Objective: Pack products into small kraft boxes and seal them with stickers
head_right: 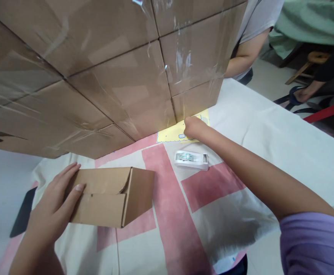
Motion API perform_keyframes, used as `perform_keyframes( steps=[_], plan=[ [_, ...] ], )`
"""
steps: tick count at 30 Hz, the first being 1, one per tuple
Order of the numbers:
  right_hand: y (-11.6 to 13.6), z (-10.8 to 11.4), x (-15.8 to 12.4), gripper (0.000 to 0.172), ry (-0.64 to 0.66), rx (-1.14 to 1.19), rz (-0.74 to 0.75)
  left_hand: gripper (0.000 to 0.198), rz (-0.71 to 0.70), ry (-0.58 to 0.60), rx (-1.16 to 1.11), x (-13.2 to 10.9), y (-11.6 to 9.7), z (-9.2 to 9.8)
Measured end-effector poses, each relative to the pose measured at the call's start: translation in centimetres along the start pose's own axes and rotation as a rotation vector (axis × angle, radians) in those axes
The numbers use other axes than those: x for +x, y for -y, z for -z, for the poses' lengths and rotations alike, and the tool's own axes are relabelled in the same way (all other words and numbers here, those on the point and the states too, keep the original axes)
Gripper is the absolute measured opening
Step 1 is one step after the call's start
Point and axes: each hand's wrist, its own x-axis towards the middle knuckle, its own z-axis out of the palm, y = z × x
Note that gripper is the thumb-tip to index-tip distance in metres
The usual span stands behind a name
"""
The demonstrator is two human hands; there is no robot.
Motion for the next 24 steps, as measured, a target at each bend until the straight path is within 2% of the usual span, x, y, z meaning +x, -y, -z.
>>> perform_keyframes(
  steps=[2, 5, 7, 10, 11, 14, 16, 19, 22, 24],
  plan=[
    [-0.3, 0.8, -1.6, 0.020, -0.066, 0.065, 0.101, 0.058, 0.005, 0.000, -0.001, 0.0, -0.1, 0.0],
    [0.4, 1.6, -6.1, 0.030, -0.071, 0.302, 0.429, 0.058, 0.013, 0.002, -0.002, 0.1, -0.5, 0.2],
    [1.9, 1.2, -9.8, 0.030, 0.059, 0.421, 0.669, 0.057, 0.009, 0.001, 0.001, 0.1, -0.8, 0.3],
    [4.7, -0.9, -14.4, 0.021, 0.259, 0.452, 0.854, 0.055, 0.008, -0.006, -0.001, 0.1, -1.1, 0.5],
    [5.5, -1.8, -15.3, 0.020, 0.305, 0.452, 0.883, 0.055, 0.011, -0.010, -0.003, 0.0, -1.1, 0.5],
    [7.2, -4.1, -16.1, 0.031, 0.372, 0.455, 0.973, 0.054, 0.017, -0.016, -0.011, -0.1, -1.0, 0.6],
    [7.5, -5.1, -15.6, 0.029, 0.317, 0.406, 1.061, 0.054, 0.018, -0.022, -0.012, -0.2, -1.0, 0.6],
    [7.3, -6.1, -15.0, 0.016, 0.120, 0.287, 1.163, 0.054, 0.028, -0.014, 0.006, -0.3, -1.0, 0.6],
    [7.2, -6.8, -15.0, 0.012, -0.036, 0.252, 1.186, 0.054, 0.035, -0.003, 0.019, -0.4, -1.2, 0.6],
    [7.3, -7.1, -15.2, 0.009, -0.079, 0.253, 1.177, 0.054, 0.028, -0.007, 0.020, -0.4, -1.3, 0.6]
  ],
)
